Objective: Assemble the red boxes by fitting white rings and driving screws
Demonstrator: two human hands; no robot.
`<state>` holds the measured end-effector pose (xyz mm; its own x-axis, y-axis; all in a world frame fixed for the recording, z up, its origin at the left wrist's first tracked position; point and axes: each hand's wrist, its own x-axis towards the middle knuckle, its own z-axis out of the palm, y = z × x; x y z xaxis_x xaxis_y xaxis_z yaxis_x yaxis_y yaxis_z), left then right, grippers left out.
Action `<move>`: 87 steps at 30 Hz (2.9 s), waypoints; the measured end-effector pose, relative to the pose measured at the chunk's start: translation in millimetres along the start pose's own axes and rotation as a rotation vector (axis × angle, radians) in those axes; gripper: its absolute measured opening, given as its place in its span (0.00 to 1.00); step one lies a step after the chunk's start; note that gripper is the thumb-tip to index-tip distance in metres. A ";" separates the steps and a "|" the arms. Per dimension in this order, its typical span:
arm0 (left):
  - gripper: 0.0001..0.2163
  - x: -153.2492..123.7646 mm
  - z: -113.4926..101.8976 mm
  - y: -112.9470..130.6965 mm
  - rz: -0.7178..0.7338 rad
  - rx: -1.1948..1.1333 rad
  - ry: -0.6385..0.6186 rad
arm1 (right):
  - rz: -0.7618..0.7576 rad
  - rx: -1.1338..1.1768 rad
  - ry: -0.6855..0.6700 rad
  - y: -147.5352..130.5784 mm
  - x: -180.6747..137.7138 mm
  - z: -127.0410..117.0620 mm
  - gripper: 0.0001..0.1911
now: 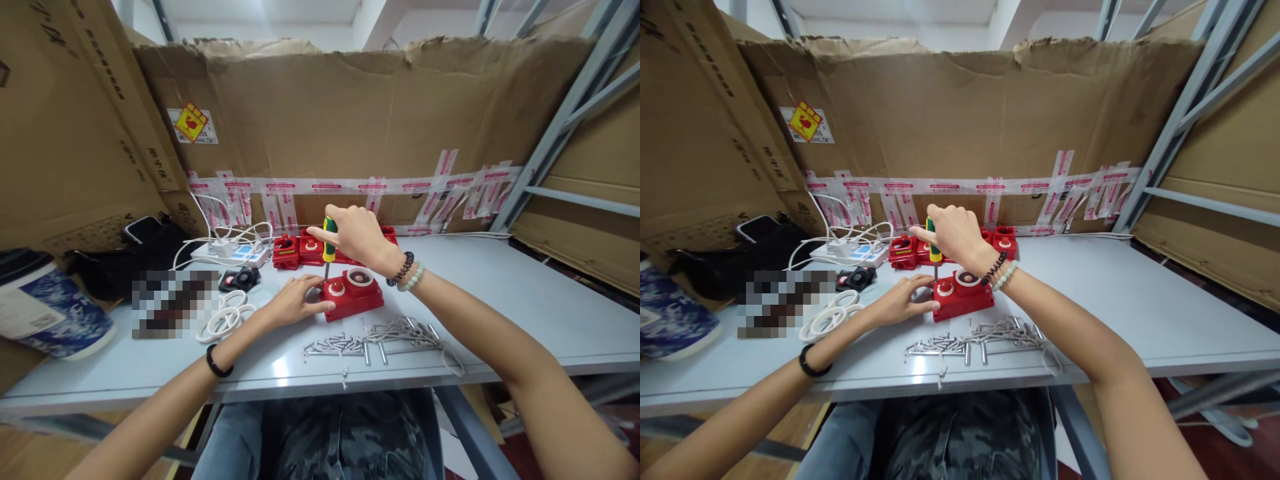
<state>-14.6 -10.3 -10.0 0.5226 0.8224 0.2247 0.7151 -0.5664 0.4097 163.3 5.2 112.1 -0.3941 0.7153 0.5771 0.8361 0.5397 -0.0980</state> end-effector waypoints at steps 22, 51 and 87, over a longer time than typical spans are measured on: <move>0.22 0.4 1.7 -1.7 0.057 0.017 0.029 | -0.162 0.238 -0.097 -4.8 5.2 -0.8 0.10; 0.22 0.8 3.3 -3.6 0.046 0.029 0.038 | -0.199 0.279 -0.087 -3.6 6.3 3.8 0.12; 0.26 2.6 2.6 2.1 -0.131 0.322 0.249 | -0.068 0.646 0.157 14.6 -31.8 -26.3 0.12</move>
<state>-10.5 -9.4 -10.8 0.3179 0.8542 0.4115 0.8972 -0.4114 0.1607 198.1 -21.3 113.7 -0.3370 0.6234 0.7056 0.3951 0.7739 -0.4950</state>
